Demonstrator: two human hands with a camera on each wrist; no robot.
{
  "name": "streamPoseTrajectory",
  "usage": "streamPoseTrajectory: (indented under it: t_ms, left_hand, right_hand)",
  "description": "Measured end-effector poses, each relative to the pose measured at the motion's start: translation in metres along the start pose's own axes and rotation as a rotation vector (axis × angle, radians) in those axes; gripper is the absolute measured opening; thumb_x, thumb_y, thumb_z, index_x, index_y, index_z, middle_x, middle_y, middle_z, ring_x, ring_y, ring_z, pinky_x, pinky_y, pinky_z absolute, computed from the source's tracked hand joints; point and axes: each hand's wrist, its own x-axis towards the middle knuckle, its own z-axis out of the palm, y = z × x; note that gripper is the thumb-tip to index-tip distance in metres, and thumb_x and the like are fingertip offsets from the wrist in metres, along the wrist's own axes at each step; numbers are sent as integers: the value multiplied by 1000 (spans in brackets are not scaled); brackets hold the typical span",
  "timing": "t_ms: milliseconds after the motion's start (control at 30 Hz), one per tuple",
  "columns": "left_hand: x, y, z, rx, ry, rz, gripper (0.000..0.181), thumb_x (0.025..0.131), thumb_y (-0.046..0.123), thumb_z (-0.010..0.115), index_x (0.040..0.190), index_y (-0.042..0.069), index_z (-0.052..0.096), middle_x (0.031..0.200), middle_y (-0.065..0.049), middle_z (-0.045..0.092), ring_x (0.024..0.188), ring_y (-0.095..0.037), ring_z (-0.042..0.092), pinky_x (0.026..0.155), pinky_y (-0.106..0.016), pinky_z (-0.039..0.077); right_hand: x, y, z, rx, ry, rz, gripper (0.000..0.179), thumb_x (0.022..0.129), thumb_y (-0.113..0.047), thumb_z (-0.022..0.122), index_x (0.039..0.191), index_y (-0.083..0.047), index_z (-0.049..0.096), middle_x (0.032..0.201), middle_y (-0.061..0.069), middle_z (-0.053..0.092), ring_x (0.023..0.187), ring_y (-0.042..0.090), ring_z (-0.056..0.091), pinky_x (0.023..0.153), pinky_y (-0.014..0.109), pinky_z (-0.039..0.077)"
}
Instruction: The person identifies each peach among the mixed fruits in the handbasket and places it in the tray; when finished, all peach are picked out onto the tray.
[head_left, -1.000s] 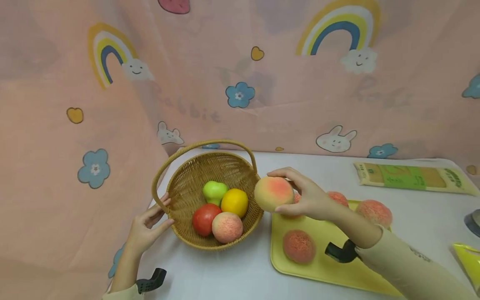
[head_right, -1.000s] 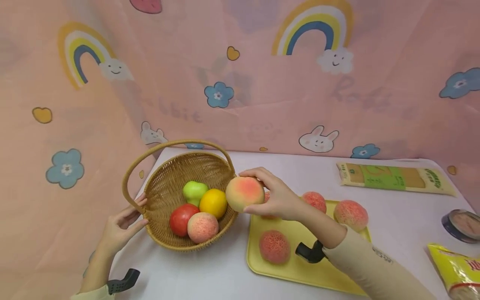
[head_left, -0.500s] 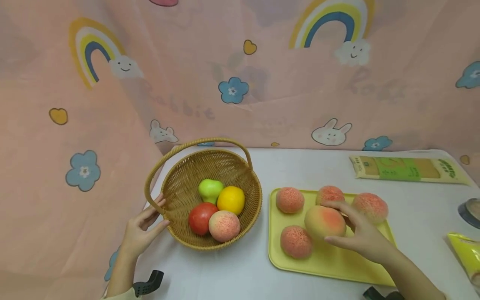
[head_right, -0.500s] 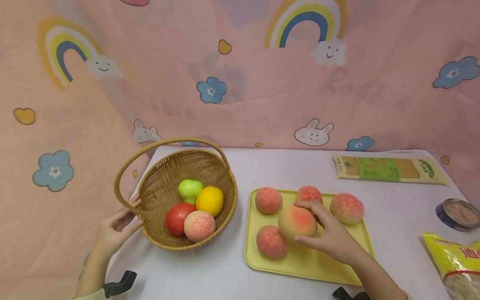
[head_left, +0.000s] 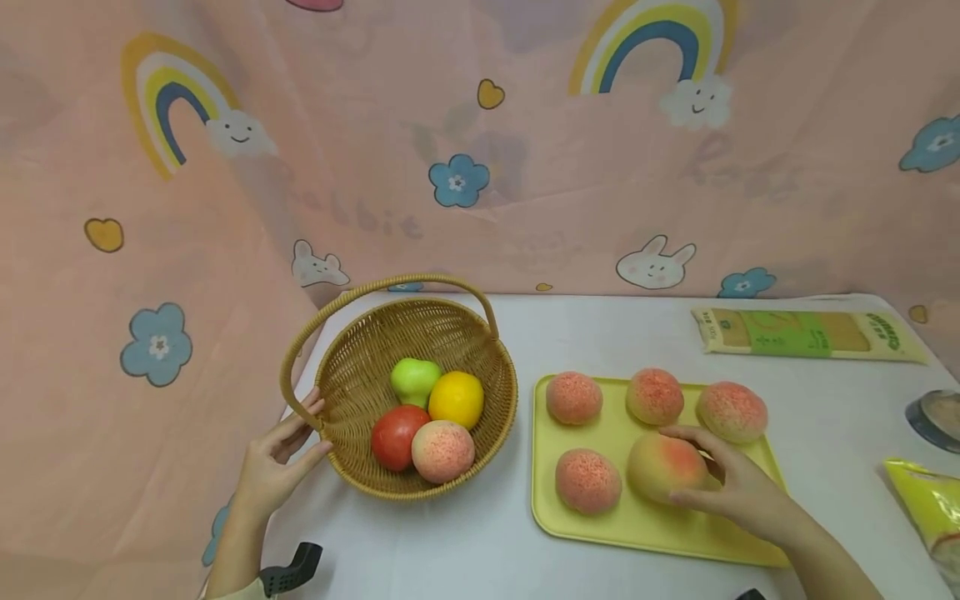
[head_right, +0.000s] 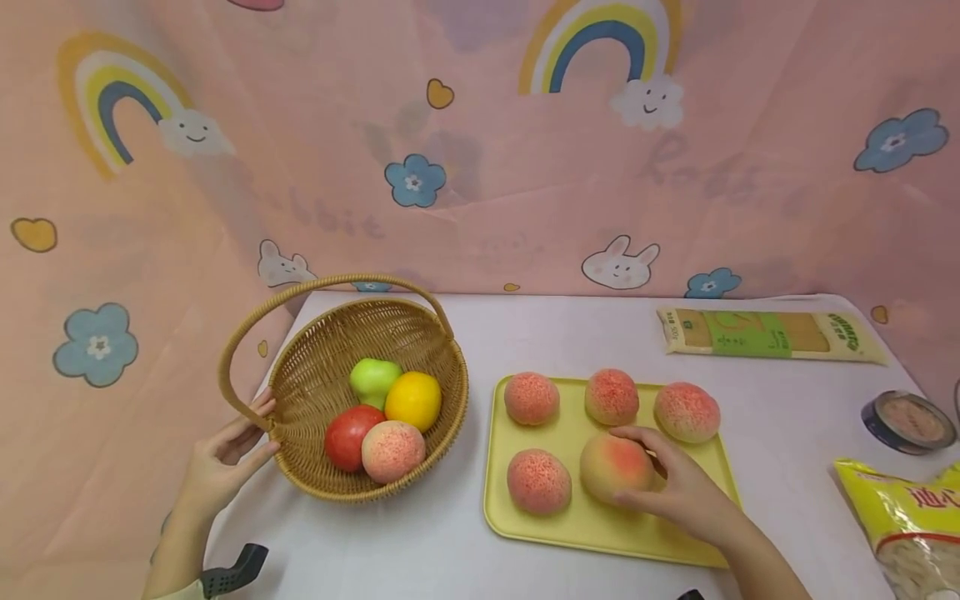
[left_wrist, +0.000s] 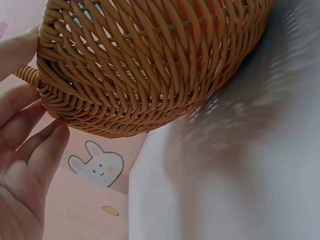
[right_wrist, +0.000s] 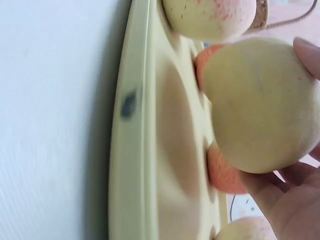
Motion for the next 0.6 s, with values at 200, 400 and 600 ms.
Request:
streamPoseTrajectory:
  t_ms: [200, 400, 600]
  left_hand:
    - [1, 3, 1, -35, -2, -13, 55, 73, -25, 63, 125, -21, 48, 138, -40, 35, 132, -10, 45, 102, -18, 43]
    - [1, 4, 1, -26, -5, -24, 55, 74, -24, 63, 126, -19, 48, 139, -38, 36, 132, -8, 44, 102, -17, 42]
    - [1, 5, 0, -1, -4, -16, 55, 73, -24, 64, 126, -19, 48, 138, -38, 37, 132, -8, 45, 101, -17, 43]
  right_hand:
    - [-2, 10, -6, -10, -64, 19, 59, 82, -17, 74, 135, -14, 48, 127, -14, 53, 110, -13, 46, 87, 10, 42]
    - [-3, 16, -7, 25, -150, 59, 57, 84, -18, 72, 135, -13, 48, 127, -13, 55, 110, -13, 46, 87, 13, 44]
    - [-3, 20, -6, 85, -220, 56, 59, 86, -16, 70, 139, -11, 43, 132, -9, 53, 114, -15, 43, 89, 11, 41]
